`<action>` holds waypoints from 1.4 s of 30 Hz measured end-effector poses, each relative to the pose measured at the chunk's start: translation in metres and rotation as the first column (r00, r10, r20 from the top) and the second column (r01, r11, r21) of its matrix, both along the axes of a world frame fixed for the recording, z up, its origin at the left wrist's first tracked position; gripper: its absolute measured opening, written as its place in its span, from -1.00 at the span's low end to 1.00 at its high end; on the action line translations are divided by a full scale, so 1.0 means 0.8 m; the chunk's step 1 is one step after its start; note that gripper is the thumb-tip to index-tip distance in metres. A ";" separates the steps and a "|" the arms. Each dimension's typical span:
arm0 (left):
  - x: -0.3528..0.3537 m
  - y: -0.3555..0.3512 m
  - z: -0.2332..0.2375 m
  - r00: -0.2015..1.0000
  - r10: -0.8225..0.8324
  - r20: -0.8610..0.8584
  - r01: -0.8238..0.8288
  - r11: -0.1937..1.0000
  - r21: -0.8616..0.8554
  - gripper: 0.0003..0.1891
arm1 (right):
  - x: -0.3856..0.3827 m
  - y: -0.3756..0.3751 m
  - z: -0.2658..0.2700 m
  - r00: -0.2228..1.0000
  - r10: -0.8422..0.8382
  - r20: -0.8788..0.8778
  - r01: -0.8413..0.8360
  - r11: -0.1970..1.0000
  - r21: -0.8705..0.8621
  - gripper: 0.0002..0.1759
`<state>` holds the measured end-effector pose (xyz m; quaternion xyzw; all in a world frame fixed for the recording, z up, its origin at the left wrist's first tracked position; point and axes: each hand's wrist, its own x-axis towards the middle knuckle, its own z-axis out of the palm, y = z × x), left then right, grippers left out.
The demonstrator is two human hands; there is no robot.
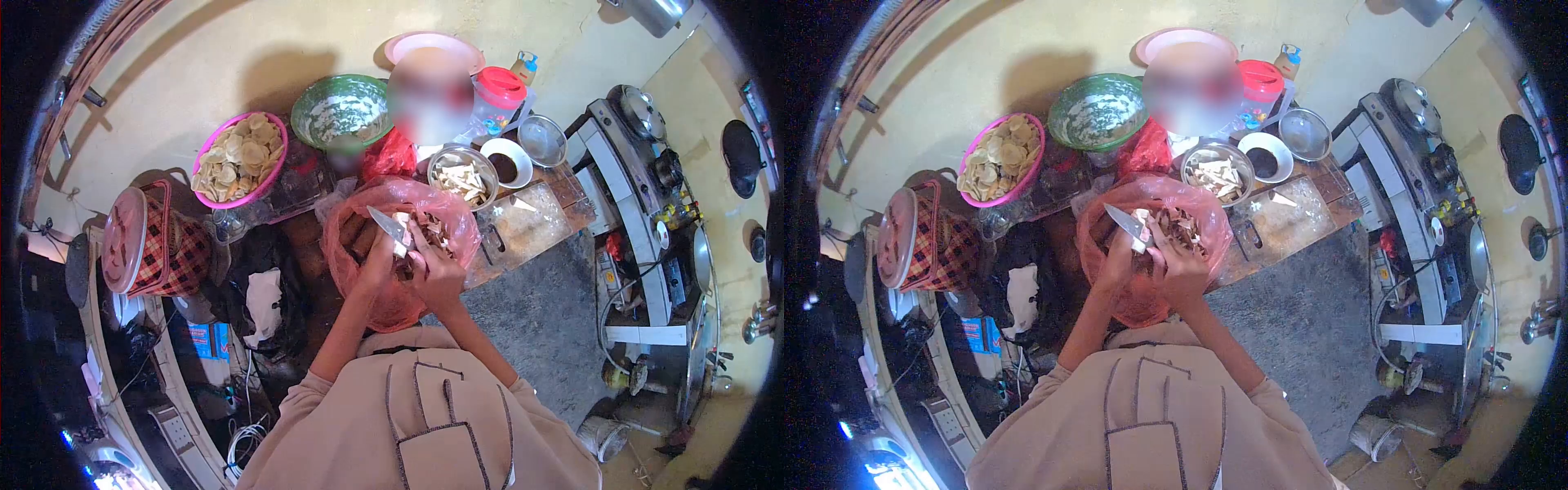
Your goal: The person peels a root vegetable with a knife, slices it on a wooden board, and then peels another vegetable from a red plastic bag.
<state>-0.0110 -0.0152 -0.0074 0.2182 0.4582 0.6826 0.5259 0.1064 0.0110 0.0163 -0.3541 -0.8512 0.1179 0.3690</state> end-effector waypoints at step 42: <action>0.008 0.006 -0.015 0.962 -0.033 0.271 0.015 0.997 0.071 -0.60 | 0.023 0.020 0.000 0.976 0.211 0.053 -0.208 0.976 -0.059 -0.48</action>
